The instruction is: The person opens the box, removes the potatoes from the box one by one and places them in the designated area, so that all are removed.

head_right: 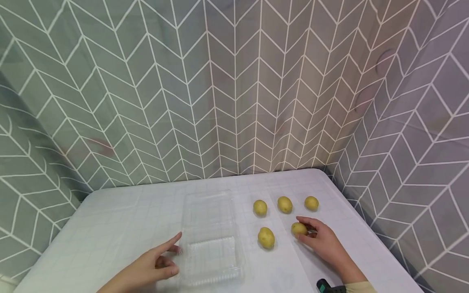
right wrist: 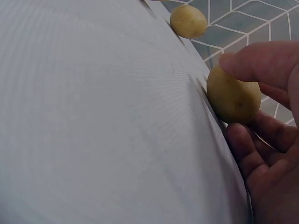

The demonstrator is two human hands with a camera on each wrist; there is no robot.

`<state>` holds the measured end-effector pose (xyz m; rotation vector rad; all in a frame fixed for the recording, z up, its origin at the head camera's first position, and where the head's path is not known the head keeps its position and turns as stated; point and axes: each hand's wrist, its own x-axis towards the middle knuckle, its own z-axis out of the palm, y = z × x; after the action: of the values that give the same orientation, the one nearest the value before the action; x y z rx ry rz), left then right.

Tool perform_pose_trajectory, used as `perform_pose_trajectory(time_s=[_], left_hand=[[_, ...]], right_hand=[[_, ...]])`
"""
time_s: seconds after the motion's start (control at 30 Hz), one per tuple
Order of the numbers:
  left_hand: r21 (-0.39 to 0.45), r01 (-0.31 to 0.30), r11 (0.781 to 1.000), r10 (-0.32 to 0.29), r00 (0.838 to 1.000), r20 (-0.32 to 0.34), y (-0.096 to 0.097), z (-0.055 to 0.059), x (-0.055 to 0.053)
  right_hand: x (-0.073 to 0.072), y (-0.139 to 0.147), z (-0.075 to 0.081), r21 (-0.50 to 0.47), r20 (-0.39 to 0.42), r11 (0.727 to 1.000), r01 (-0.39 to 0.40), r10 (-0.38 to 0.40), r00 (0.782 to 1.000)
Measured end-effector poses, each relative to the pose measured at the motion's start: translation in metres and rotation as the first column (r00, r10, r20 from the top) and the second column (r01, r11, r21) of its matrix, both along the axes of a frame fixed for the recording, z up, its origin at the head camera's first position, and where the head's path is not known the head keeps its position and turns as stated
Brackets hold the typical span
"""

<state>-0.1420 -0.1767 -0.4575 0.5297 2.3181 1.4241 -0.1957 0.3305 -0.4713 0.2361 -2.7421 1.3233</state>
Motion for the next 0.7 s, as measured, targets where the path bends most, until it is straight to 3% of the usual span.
perform_pose_trajectory(time_s=[0.2,0.53,0.7], left_hand=[[-0.02,-0.013,1.0,0.012,0.999,-0.047,-0.001,0.006,-0.008],[0.02,-0.035,0.999,0.035,0.999,0.012,-0.005,0.01,-0.021],[0.012,-0.055,0.998,0.054,0.998,0.035,-0.008,0.015,-0.029]], right_hand=[[0.0,-0.003,0.002,-0.003,0.03,1.0,0.012,-0.012,0.999],[0.0,-0.005,-0.002,0.008,0.043,0.999,0.044,-0.044,0.998],[0.001,-0.003,0.007,0.049,0.003,0.997,0.058,-0.059,0.998]])
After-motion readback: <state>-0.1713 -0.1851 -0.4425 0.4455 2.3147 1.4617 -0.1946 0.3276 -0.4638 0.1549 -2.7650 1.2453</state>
